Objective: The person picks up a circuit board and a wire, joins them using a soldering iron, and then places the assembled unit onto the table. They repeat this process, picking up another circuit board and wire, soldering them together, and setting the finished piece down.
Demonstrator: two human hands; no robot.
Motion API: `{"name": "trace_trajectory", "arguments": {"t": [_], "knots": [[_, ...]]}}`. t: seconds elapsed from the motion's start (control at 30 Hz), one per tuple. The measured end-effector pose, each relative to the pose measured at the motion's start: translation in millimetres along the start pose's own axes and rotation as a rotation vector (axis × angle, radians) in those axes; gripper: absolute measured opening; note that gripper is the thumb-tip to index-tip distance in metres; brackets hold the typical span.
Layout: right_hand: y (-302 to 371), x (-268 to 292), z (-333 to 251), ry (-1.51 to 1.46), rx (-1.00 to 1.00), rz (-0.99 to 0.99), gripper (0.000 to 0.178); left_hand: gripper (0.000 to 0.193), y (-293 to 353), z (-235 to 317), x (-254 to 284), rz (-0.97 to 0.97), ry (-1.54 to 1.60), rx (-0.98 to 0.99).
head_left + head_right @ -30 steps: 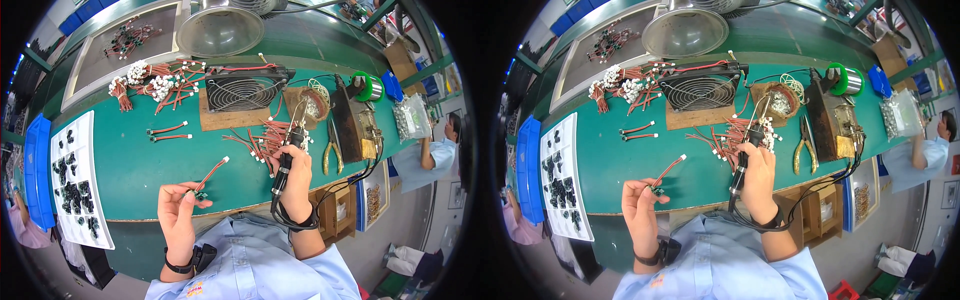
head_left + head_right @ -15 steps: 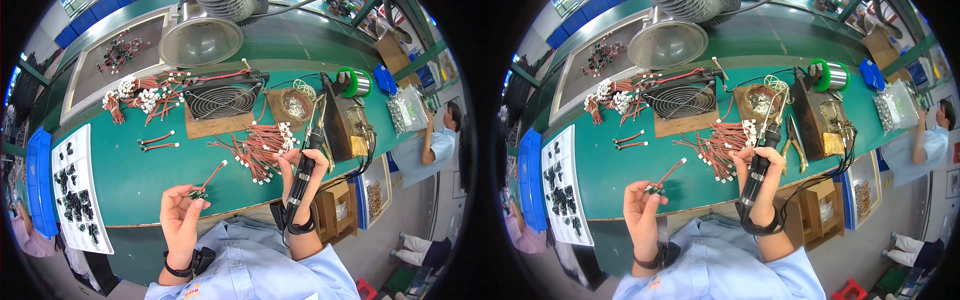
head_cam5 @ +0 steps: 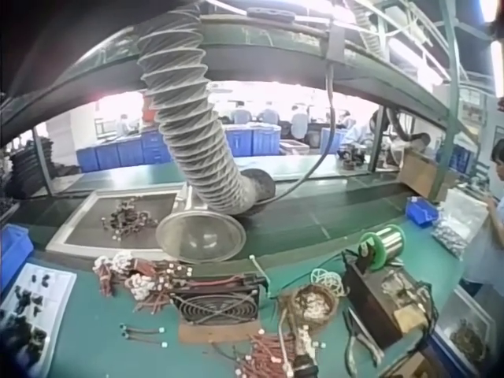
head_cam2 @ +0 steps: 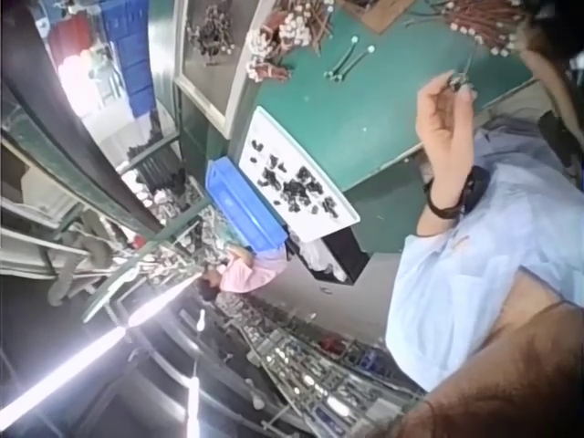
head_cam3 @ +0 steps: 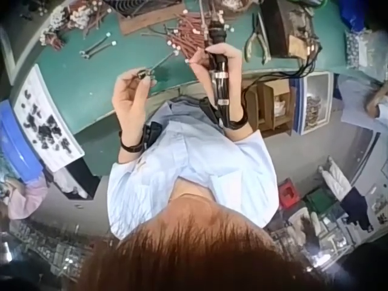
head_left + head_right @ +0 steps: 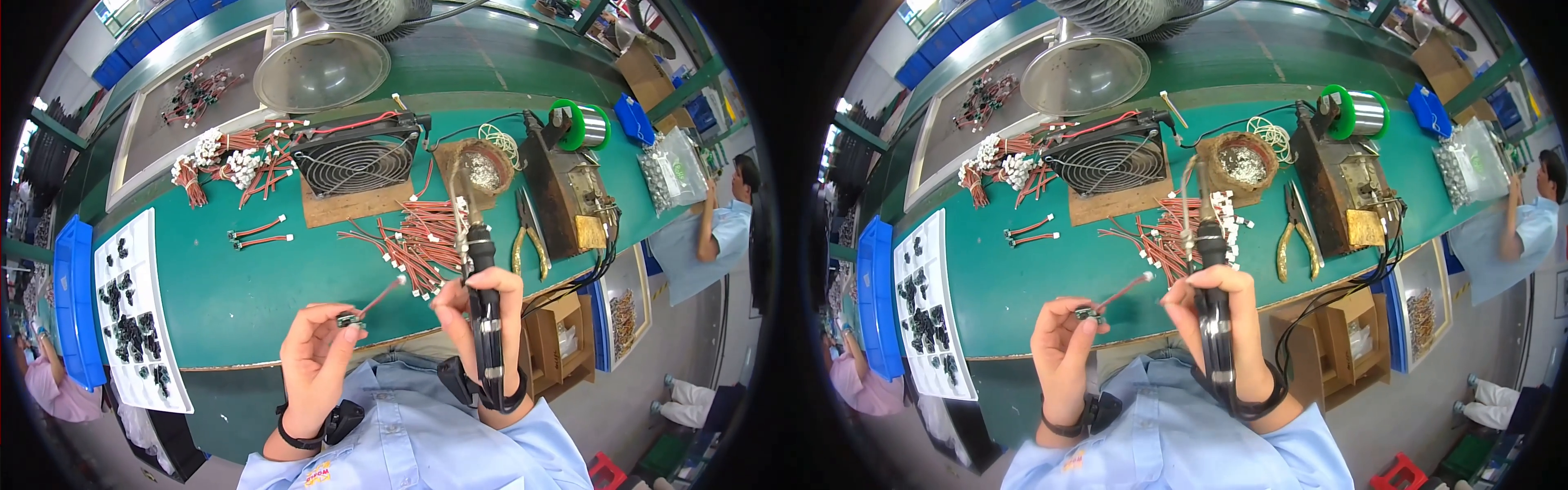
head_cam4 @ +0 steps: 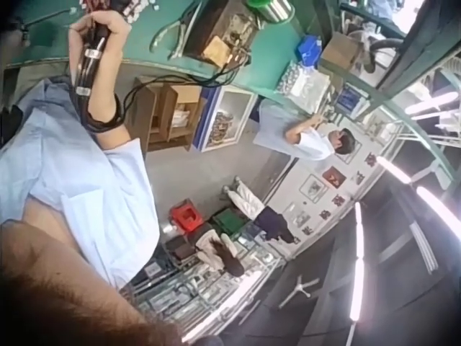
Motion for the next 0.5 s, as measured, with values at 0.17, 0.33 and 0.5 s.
{"name": "trace_trajectory", "arguments": {"t": [0.17, 0.33, 0.5], "knots": [[7.6, -17.1, -8.7, 0.081, -0.027, -0.179, 0.040, 0.025, -4.8, 35.2, -27.9, -0.259, -0.623, -0.197], [7.0, -22.2, -7.7, 0.111, -0.014, -0.209, 0.040, 0.031, -1.6, 36.6, -42.9, -0.407, -0.634, -0.229], [9.3, -21.1, -7.9, 0.123, 0.039, -0.123, 0.041, 0.033, 3.5, 34.2, -41.5, -0.381, -0.591, -0.221]]}}
Point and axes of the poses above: each hand's wrist, its own y-axis away from the middle knuckle, its own x-axis out of the back of the hand, z = x × y, the point moved 8 cm from there along -y, towards the middle knuckle, and after that the axes turned 8 degrees about -z, right-handed, at the moved point
